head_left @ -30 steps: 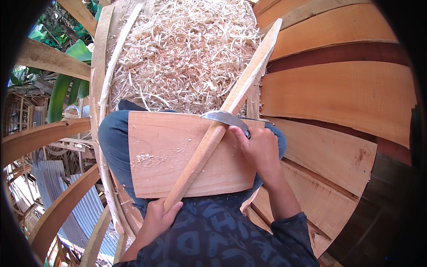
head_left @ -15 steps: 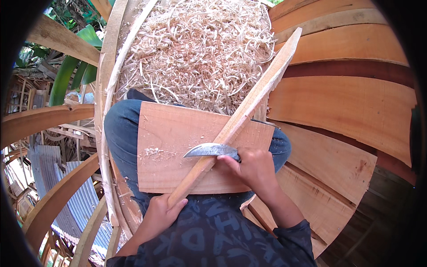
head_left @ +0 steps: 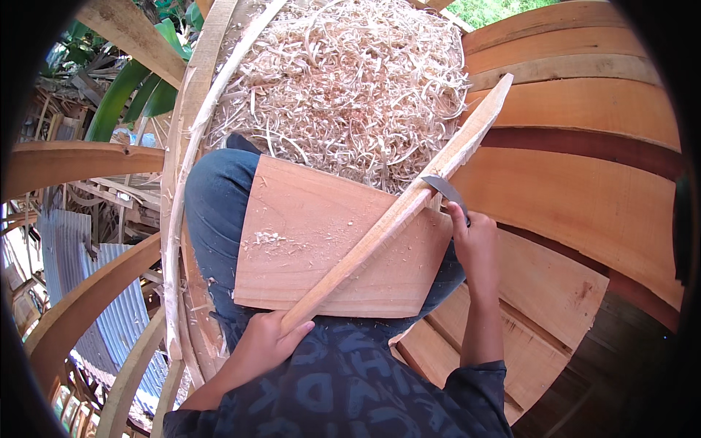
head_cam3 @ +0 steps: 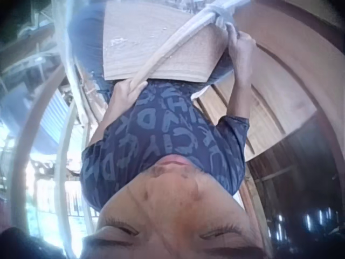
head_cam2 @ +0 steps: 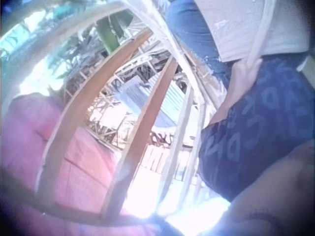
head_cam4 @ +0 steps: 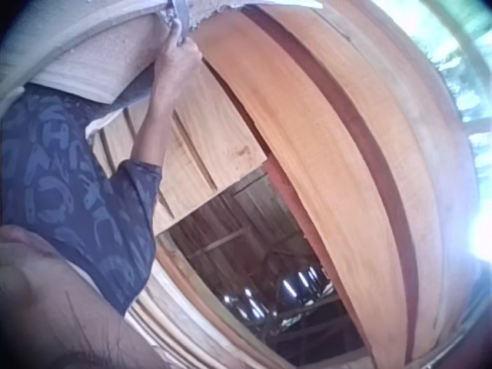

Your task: The person uses a curved knife to shave and shape a long wooden stick held against a flat board on their lap. They repeatedly draw the blade along the stick to remove thin shavings, rotating the stick to work different sides.

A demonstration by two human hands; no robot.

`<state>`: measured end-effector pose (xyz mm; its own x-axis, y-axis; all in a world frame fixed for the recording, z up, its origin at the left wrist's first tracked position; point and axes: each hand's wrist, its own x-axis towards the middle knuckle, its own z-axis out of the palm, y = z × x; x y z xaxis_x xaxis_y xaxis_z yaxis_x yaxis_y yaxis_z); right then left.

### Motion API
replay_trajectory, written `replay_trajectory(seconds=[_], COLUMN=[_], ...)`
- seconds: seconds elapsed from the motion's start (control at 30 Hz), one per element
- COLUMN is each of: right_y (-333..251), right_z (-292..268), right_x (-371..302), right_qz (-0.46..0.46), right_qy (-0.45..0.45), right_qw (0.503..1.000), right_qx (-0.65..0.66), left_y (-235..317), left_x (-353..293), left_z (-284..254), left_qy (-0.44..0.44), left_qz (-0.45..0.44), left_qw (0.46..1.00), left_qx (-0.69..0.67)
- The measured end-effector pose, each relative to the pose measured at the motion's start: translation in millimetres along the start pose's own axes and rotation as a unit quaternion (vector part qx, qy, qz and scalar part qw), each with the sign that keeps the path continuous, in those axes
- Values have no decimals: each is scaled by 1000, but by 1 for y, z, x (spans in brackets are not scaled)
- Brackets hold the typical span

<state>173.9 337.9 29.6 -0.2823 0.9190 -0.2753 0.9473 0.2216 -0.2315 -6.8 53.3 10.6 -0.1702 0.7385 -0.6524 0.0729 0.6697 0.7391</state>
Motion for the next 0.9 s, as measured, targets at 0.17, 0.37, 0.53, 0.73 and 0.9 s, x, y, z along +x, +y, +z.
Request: replay_trajectory(seconds=[0.17, 0.37, 0.53, 0.73, 0.9], right_y=[-34, 13, -26, -1, -18], right_z=[25, -3, 12, 2, 10], right_x=[-56, 19, -31, 14, -17], right_qz=[-209, -9, -168, 23, -169], right_qy=[-96, 26, -62, 8, -7], right_qw=[969, 998, 976, 1000, 974], right_qx=[-93, -48, -122, 3, -152], left_y=[-3, -13, -11, -11, -8], left_x=[0, -1, 1, 0, 3], left_z=[3, 3, 9, 3, 1], left_qy=[18, 24, 42, 21, 10], left_qz=[2, 18, 19, 19, -11], left_qw=[1000, 999, 999, 1000, 1000], left_qx=[-6, 15, -20, 3, -7])
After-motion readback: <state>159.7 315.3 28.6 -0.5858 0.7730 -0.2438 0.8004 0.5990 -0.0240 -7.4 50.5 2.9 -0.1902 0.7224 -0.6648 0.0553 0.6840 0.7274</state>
